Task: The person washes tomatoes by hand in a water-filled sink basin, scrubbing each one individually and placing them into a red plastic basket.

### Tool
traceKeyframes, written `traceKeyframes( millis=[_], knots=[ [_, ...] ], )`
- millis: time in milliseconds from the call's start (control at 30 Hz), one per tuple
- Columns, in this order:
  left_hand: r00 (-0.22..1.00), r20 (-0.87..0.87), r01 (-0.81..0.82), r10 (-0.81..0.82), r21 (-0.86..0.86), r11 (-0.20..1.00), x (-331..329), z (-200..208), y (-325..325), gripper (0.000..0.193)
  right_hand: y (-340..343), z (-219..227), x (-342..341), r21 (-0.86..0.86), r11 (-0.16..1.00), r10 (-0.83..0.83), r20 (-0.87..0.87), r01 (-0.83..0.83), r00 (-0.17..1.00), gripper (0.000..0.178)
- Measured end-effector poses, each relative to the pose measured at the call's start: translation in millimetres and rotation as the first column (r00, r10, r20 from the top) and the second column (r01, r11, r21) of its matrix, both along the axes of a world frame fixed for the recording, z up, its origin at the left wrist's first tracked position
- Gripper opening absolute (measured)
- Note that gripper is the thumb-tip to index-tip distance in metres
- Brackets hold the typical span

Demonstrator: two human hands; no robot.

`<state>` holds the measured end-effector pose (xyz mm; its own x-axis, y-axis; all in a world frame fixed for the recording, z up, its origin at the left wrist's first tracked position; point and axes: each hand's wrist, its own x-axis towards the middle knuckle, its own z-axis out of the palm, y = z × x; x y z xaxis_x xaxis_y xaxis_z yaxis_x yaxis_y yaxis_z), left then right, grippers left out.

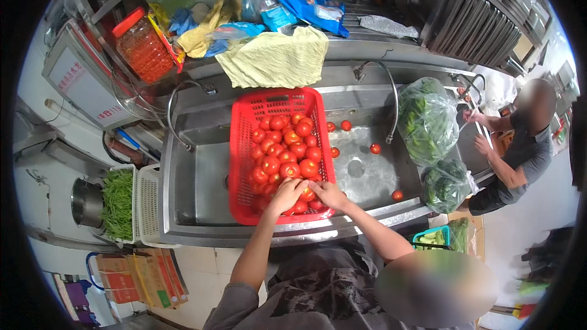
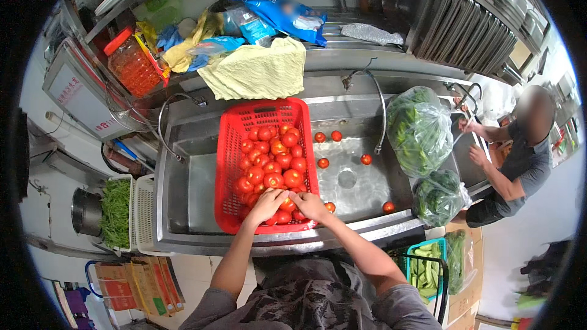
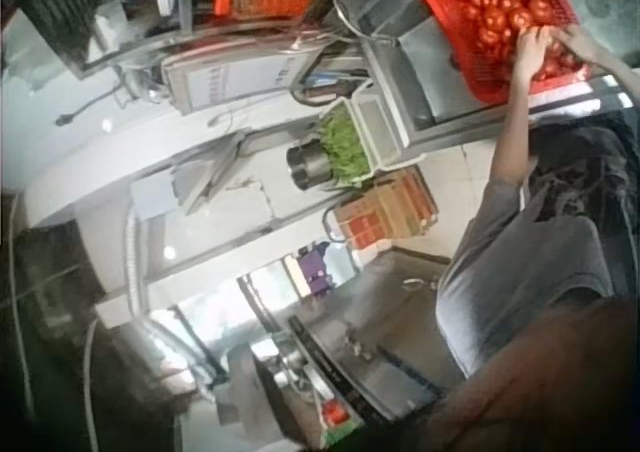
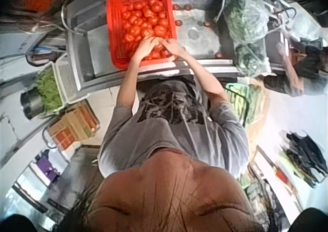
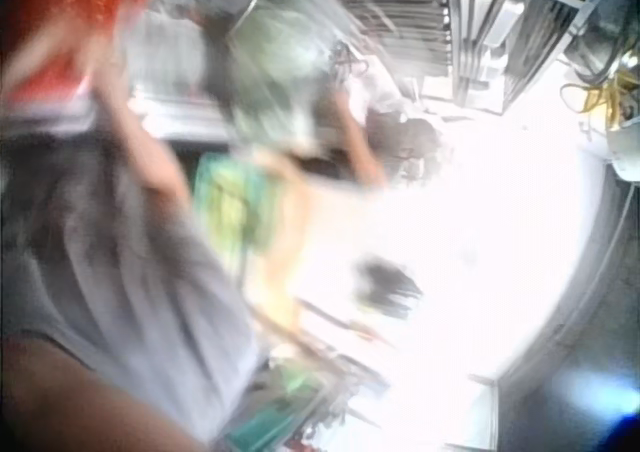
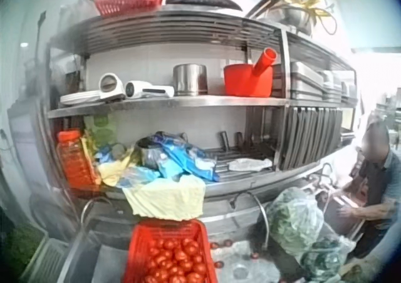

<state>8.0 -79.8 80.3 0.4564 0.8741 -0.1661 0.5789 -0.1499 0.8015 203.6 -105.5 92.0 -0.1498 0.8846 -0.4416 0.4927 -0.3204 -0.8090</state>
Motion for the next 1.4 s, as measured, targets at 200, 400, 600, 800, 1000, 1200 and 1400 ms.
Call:
traceKeyframes(
  millis=[200,400,600,800,1000,1200,1400],
  knots=[
    [0.992,0.082,-0.104,0.098,0.064,0.993,-0.5,-10.0,-17.7,0.028,-25.7,-29.6,-10.0,0.3,0.951,-0.104,0.098,0.07,0.99,0.034],
    [0.993,-0.013,0.118,-0.117,0.048,0.992,0.5,-0.6,-20.4,0.023,-32.9,-11.9,2.8,0.104,0.994,0.023,-0.042,-0.019,0.999,0.03],
    [0.978,-0.207,0.067,-0.013,0.257,0.964,29.0,18.2,-25.0,0.023,-31.7,-17.8,21.0,0.312,0.945,0.131,-0.078,-0.1,0.988,0.022],
    [0.94,0.316,-0.149,0.126,0.048,0.988,126.1,33.7,-18.8,0.013,-28.0,-24.0,94.6,0.072,0.981,-0.149,-0.302,0.178,0.942,0.02],
    [0.86,0.391,-0.179,0.329,-0.372,0.911,224.3,-40.0,-5.7,0.017,-16.4,-68.2,181.5,0.039,0.937,-0.332,-0.215,0.348,0.918,0.021],
    [0.864,0.21,-0.378,0.457,-0.328,0.866,271.3,-146.4,18.3,0.021,7.7,-128.3,249.4,-0.036,0.928,-0.371,-0.162,0.371,0.914,0.021],
    [0.812,0.056,-0.487,0.58,-0.481,0.729,314.2,-221.8,49.8,0.021,40.0,-210.0,323.3,0.101,0.888,-0.453,0.041,0.448,0.89,0.021]
  ],
)
